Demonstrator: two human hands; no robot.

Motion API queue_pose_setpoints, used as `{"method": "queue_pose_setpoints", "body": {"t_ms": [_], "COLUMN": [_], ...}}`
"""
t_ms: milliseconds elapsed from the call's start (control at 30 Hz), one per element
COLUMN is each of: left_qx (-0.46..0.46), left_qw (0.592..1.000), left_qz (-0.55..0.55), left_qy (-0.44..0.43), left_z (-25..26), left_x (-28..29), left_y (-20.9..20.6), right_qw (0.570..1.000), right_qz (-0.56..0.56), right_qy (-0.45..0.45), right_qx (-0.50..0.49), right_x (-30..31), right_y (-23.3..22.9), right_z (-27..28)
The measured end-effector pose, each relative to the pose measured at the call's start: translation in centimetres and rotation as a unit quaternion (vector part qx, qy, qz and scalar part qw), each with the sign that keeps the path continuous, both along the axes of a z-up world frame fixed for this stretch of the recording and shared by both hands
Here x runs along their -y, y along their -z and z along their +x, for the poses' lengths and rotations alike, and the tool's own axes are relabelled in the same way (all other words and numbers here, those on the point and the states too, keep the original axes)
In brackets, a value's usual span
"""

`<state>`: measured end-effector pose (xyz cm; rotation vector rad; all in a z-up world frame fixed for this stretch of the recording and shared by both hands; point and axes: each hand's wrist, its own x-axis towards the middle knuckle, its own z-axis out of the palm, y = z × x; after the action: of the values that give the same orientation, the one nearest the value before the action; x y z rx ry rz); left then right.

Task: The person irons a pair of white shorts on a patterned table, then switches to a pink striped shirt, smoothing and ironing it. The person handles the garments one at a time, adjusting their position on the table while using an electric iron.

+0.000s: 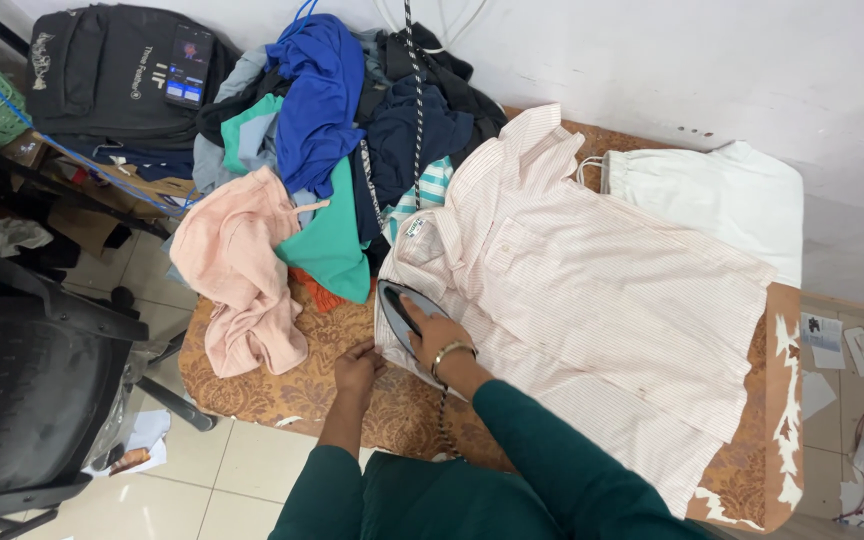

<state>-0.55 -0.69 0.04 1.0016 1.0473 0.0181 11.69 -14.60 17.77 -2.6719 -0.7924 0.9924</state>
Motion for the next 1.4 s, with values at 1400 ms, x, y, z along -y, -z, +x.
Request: {"method": "queue_pose_setpoints", "body": {"t_ms": [1400], "left_qx": [-0.024], "left_qw": [0.999], "left_qz": [0.001], "left_qy": [0.038], "left_z": [-0.2], "left_x": [-0.3], "left_y": [-2.1], "right_qw": [0.990], "right_qz": [0.087], "right_qy": [0.045], "right_qx": [0.097], "right_x": [-1.1], "right_y": [3.0], "right_z": [1.6]}}
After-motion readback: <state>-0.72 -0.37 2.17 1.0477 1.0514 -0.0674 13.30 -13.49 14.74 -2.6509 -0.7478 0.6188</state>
